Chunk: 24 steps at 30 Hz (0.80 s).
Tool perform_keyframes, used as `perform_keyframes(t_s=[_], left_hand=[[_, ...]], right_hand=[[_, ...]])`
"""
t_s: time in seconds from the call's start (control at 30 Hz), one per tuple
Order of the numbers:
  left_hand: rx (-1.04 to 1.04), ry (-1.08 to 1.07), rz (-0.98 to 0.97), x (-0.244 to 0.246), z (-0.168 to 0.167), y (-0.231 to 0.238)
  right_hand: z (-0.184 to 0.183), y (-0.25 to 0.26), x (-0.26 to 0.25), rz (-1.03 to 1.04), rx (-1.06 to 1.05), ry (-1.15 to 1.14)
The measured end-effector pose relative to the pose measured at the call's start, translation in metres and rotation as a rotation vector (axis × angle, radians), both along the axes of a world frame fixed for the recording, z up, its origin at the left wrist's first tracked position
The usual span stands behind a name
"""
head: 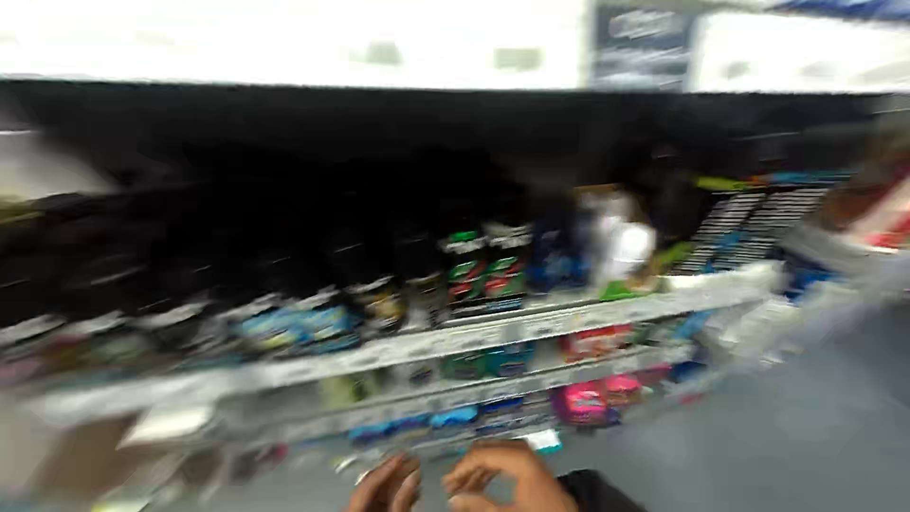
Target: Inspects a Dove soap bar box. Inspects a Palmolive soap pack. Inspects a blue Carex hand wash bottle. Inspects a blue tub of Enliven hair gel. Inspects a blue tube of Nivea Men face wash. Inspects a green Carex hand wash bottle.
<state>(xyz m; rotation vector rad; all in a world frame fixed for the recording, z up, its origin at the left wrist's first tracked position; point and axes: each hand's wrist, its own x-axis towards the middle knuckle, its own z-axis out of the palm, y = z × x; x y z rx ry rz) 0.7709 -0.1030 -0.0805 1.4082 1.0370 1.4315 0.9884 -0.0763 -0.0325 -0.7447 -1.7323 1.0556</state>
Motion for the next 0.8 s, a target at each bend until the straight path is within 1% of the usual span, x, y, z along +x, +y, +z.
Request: perform_keyframes(t_s=[0.03, 0.1, 0.17, 0.23, 0.57, 0.8], left_hand=[[-0.033, 0.004, 0.069, -0.001, 0.004, -0.002], [-0.031, -0.012, 0.190, -0.007, 0.002, -0.003], [0.007, 0.006, 0.249, -0.023, -0.002, -0.004], [0.024, 0.030, 0.268, -0.039, 0.001, -0.002], [0.011, -0.021, 0.206, -0.083, 0.008, 0.008], [-0.072, -0.048, 0.167, -0.108, 0.004, 0.020]], right_hand=[[0.001, 0.002, -0.004, 0.033, -0.010, 0.001], [-0.003, 0.005, -0.015, 0.063, -0.015, -0.007], [-0.009, 0.003, -0.028, 0.088, -0.017, -0.004], [-0.012, 0.006, -0.040, 0.111, 0.007, 0.010], [-0.001, 0.009, -0.086, 0.064, 0.036, 0.006], [0.000, 0.007, -0.107, -0.001, 0.035, -0.004]])
